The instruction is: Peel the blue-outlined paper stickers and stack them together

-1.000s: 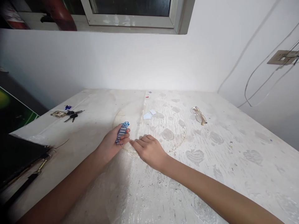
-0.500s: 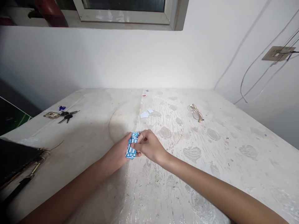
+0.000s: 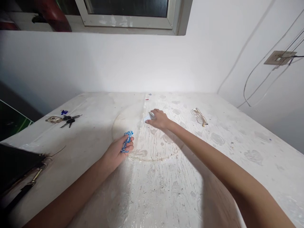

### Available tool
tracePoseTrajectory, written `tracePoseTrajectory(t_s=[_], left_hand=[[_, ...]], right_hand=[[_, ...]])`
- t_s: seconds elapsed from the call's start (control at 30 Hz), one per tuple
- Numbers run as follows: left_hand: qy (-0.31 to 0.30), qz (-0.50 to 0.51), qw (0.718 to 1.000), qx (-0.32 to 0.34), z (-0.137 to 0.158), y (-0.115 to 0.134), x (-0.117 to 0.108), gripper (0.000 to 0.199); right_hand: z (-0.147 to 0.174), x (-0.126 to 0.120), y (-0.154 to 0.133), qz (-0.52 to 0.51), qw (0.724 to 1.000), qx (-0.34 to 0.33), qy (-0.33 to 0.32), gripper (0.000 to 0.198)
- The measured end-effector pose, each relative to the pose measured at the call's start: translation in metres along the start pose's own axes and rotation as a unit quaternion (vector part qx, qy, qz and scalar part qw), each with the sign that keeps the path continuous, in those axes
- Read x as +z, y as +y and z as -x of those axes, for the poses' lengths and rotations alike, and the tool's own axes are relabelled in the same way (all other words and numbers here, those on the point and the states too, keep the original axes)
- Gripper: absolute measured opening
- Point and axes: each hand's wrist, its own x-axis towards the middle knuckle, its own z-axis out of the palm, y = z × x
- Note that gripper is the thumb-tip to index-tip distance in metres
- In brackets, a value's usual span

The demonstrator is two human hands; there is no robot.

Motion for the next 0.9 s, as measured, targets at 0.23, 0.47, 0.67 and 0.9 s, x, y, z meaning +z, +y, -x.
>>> tracePoseTrajectory(t_s=[0.23, 0.47, 0.67, 0.9], left_hand=[[-0.003, 0.021, 1.000, 0.014, -0.001, 0.004, -0.003, 0.016], [0.000, 0.024, 1.000, 0.019, 0.000, 0.007, -0.004, 0.016], [-0.002, 0.021, 1.000, 0.023, -0.001, 0.008, -0.005, 0.015], [-0.010, 0.012, 1.000, 0.026, -0.003, 0.007, -0.008, 0.014]], right_hand=[[-0.007, 0.018, 0.000, 0.009, 0.994, -0.083, -0.065, 0.040], [-0.013, 0.012, 0.005, 0.022, 0.997, -0.056, -0.049, 0.043], [-0.019, 0.012, 0.000, 0.044, 0.998, 0.003, -0.052, 0.041], [-0.043, -0.001, -0.022, 0.087, 0.978, 0.109, -0.154, 0.028]])
